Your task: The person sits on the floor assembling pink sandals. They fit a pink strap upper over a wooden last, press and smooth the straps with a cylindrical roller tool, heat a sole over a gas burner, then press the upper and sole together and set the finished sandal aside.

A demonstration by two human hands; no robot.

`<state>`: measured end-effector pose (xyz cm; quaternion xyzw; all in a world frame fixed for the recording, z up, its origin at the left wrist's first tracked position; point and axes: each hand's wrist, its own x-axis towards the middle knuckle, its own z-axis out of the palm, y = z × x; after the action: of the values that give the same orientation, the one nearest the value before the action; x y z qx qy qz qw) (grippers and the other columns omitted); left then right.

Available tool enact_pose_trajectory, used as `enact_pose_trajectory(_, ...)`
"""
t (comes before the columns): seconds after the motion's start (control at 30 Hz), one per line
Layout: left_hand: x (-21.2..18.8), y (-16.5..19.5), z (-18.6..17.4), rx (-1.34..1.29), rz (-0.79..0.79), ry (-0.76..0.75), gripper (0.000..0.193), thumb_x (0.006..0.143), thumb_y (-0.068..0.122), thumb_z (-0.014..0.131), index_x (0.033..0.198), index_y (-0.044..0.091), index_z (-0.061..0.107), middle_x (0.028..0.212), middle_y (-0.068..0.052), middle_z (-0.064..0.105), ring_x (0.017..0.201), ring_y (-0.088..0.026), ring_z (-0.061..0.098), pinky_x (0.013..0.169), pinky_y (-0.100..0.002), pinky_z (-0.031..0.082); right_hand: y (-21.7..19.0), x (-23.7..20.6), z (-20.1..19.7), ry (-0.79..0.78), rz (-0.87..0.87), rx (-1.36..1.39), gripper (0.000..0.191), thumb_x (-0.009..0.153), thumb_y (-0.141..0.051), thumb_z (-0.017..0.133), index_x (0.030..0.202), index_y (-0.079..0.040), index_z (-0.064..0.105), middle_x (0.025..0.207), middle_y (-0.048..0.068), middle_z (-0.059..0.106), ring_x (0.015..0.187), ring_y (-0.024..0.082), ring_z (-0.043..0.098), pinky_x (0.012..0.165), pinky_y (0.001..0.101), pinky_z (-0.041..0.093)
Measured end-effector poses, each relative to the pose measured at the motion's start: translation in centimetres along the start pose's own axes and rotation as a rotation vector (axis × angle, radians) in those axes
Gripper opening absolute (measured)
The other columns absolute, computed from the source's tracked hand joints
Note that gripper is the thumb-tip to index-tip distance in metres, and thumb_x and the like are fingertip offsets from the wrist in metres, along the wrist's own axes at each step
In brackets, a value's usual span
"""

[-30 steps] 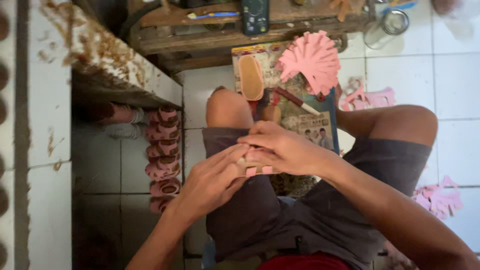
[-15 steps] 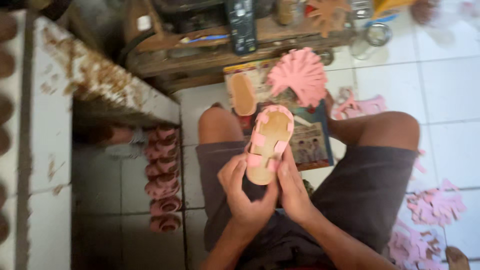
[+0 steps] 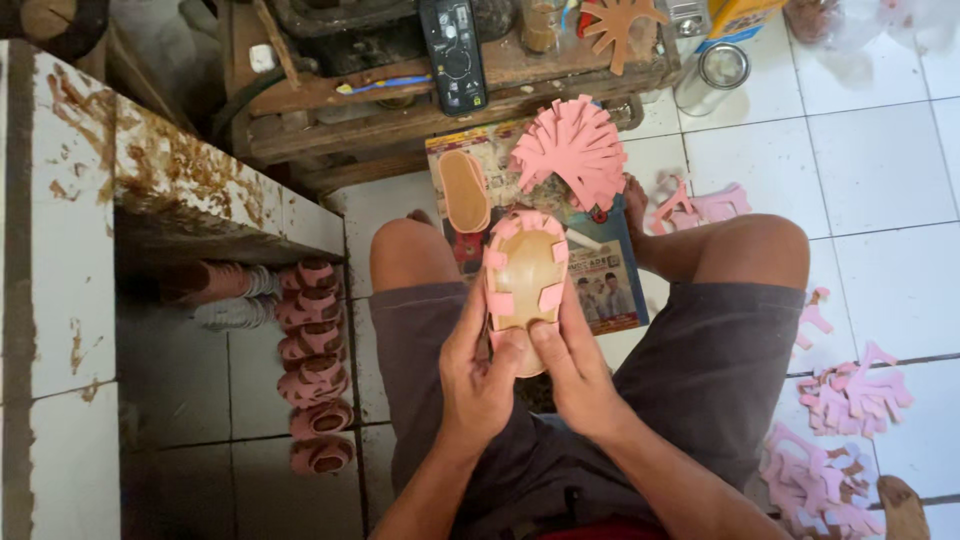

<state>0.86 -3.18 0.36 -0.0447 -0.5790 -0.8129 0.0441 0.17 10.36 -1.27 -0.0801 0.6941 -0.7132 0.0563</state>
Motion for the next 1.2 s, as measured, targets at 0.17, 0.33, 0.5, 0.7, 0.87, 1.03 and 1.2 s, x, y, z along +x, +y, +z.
enact_pose_trajectory(0.17, -0.7, -1.3, 0.0, 0.035, 0.042, 0.015, 0.065, 0.104, 0.006, 0.052, 0.161, -0.007, 0.024, 0.162, -0.016, 0.041, 0.149, -0.023, 0.043, 0.125, -0.038, 0.034, 0.5, -0.1, -0.8, -0.077, -0.084, -0.118, 0.066, 0.111, -0.019, 0.042, 0.166, 0.003, 0.011, 0.175, 0.015, 0.015, 0.163, 0.025, 0.014, 0.129, 0.0372, 0.014)
enact_pose_trajectory(0.33, 0.2, -2.1, -2.8, -0.199, -0.258, -0.177, 0.058, 0.109, 0.019, 0.046, 0.159, -0.005, 0.03, 0.156, -0.014, 0.047, 0.143, -0.024, 0.047, 0.122, -0.037, 0.037, 0.0, 0.4, -3.0, -0.231, 0.345, 0.268, 0.075, 0.105, -0.029, 0.045, 0.166, -0.006, 0.008, 0.168, 0.014, 0.022, 0.154, 0.026, 0.023, 0.121, 0.0394, 0.023)
enact_pose_trajectory(0.5, -2.5, -3.5, -1.4, 0.056, -0.289, -0.156, 0.056, 0.11, 0.025, 0.042, 0.158, -0.003, 0.034, 0.155, -0.013, 0.049, 0.143, -0.022, 0.048, 0.119, -0.034, 0.037, 1.3, -2.2, -3.1, -0.206, 0.248, 0.053, 0.066, 0.111, -0.035, 0.034, 0.164, 0.0, 0.018, 0.169, 0.013, 0.027, 0.158, 0.023, 0.022, 0.125, 0.0346, 0.019)
enact_pose_trajectory(0.7, -6.0, -4.2, -1.7, -0.099, -0.545, -0.213, 0.056, 0.107, 0.028, 0.046, 0.154, -0.001, 0.038, 0.15, -0.013, 0.051, 0.138, -0.021, 0.049, 0.115, -0.035, 0.039, 2.0, -5.7, -5.0, -0.286, 0.435, 0.122, 0.062, 0.11, -0.028, 0.035, 0.162, 0.0, 0.019, 0.168, 0.013, 0.028, 0.156, 0.022, 0.023, 0.124, 0.0347, 0.019)
enact_pose_trajectory(0.87, -7.8, -3.2, -1.7, -0.029, -0.629, -0.26, 0.054, 0.109, 0.035, 0.04, 0.149, 0.0, 0.049, 0.136, -0.011, 0.063, 0.124, -0.017, 0.058, 0.106, -0.03, 0.045, 1.6, -7.1, -6.1, -0.292, 0.633, 0.14, 0.061, 0.109, -0.035, 0.023, 0.162, -0.005, 0.022, 0.169, 0.001, 0.026, 0.155, 0.014, 0.025, 0.123, 0.0296, 0.021)
enact_pose_trajectory(1.03, -9.4, -2.2, -0.8, 0.174, -0.652, -0.163, 0.047, 0.107, 0.032, 0.045, 0.139, 0.0, 0.058, 0.116, -0.01, 0.07, 0.105, -0.014, 0.063, 0.093, -0.03, 0.052, 1.7, -8.2, -4.3, -0.263, 0.589, 0.101, 0.057, 0.11, -0.035, 0.03, 0.155, -0.002, 0.039, 0.144, 0.011, 0.054, 0.134, 0.019, 0.05, 0.111, 0.0319, 0.039)
enact_pose_trajectory(1.2, -8.1, -2.3, -2.2, -0.024, -0.712, -0.22, 0.039, 0.105, 0.027, 0.05, 0.132, 0.001, 0.059, 0.112, -0.001, 0.067, 0.1, -0.008, 0.059, 0.087, -0.027, 0.05, 0.3, -8.5, -3.6, -0.247, 0.639, 0.04, 0.053, 0.11, -0.032, 0.036, 0.158, -0.008, 0.04, 0.133, 0.011, 0.057, 0.119, 0.017, 0.053, 0.1, 0.0318, 0.044)
